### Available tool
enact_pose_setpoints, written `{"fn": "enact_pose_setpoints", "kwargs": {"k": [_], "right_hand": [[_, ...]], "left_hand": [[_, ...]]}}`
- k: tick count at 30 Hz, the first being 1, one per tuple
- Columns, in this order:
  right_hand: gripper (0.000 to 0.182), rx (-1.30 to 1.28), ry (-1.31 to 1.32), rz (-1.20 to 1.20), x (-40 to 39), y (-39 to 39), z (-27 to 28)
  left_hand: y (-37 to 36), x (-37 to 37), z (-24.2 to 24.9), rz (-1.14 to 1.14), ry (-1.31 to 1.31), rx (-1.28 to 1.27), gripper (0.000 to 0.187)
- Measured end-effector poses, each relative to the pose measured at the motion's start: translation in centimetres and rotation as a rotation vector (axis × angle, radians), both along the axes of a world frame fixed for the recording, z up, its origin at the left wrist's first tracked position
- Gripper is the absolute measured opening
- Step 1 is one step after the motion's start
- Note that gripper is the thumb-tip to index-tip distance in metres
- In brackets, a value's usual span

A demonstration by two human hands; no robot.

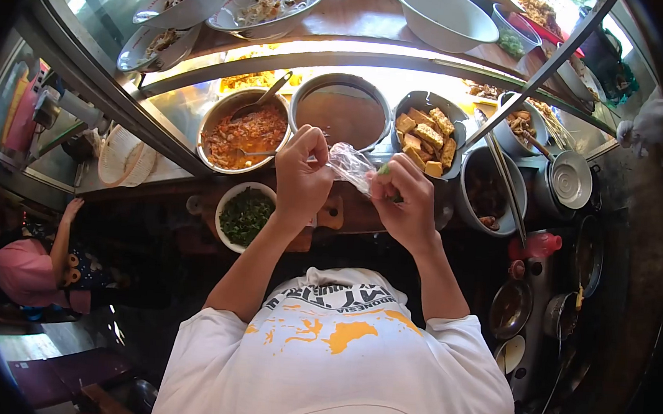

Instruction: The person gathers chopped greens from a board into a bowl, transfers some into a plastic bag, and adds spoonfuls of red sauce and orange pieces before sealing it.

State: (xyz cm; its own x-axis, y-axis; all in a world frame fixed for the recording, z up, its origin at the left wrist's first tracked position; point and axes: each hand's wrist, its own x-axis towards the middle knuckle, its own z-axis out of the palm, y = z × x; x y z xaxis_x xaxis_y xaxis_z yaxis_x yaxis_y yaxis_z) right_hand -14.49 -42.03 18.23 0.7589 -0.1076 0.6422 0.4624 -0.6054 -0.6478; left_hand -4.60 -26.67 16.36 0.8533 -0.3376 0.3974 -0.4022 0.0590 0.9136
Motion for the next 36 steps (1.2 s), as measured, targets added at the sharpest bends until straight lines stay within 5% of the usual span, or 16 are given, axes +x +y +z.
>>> {"fn": "enact_pose_setpoints", "kwargs": {"k": [3,9,13,16,17,19,22,23,25,27,28,31,34,36], "right_hand": [[0.022,0.592,0.165,0.301,0.5,-0.8,0.6],[0.018,0.502,0.303,0.320,3.2,-3.0,1.4],[0.016,0.612,0.264,0.358,2.9,-3.9,4.0],[0.016,0.545,0.248,0.380,2.7,-3.7,5.8],[0.016,0.529,0.235,0.388,2.7,-3.5,6.2],[0.016,0.428,0.226,0.395,3.1,-4.0,7.6],[0.013,0.537,0.214,0.476,3.8,-5.0,10.6],[0.013,0.609,0.127,0.608,4.3,-5.3,11.6],[0.014,0.684,0.053,0.794,5.2,-6.9,15.1],[0.015,0.599,0.016,0.892,7.3,-8.8,18.3],[0.017,0.440,-0.002,0.955,8.9,-10.1,19.7],[0.029,0.263,-0.009,0.852,13.4,-15.6,22.3],[0.030,0.178,-0.030,0.655,16.5,-19.9,24.0],[0.031,0.135,0.016,0.405,18.4,-21.6,24.3]], "left_hand": [[-0.2,0.0,1.4,0.163,-0.288,0.049,0.029],[-0.5,-0.1,3.9,0.009,-0.314,0.076,0.023],[1.6,1.1,8.0,-0.644,0.172,-0.388,0.020],[1.9,2.1,10.9,-0.585,0.222,-0.175,0.021],[1.7,3.4,10.1,-0.663,0.061,-0.029,0.019],[0.8,3.7,11.2,-0.786,0.064,-0.124,0.011],[0.2,4.7,14.4,-0.975,0.290,-0.362,0.012],[-0.1,4.9,15.5,-0.894,0.020,-0.331,0.011],[-2.6,8.0,18.4,-1.208,0.145,-0.359,0.019],[-4.3,12.0,19.8,-0.506,-0.922,0.092,0.023],[-5.4,13.8,20.8,-0.436,-0.742,0.325,0.020],[-6.9,17.4,26.7,-0.858,-0.253,0.141,0.010],[-10.8,18.4,28.0,-0.407,-0.475,0.023,0.013],[-11.9,19.8,28.8,-0.167,-0.748,0.295,0.012]]}}
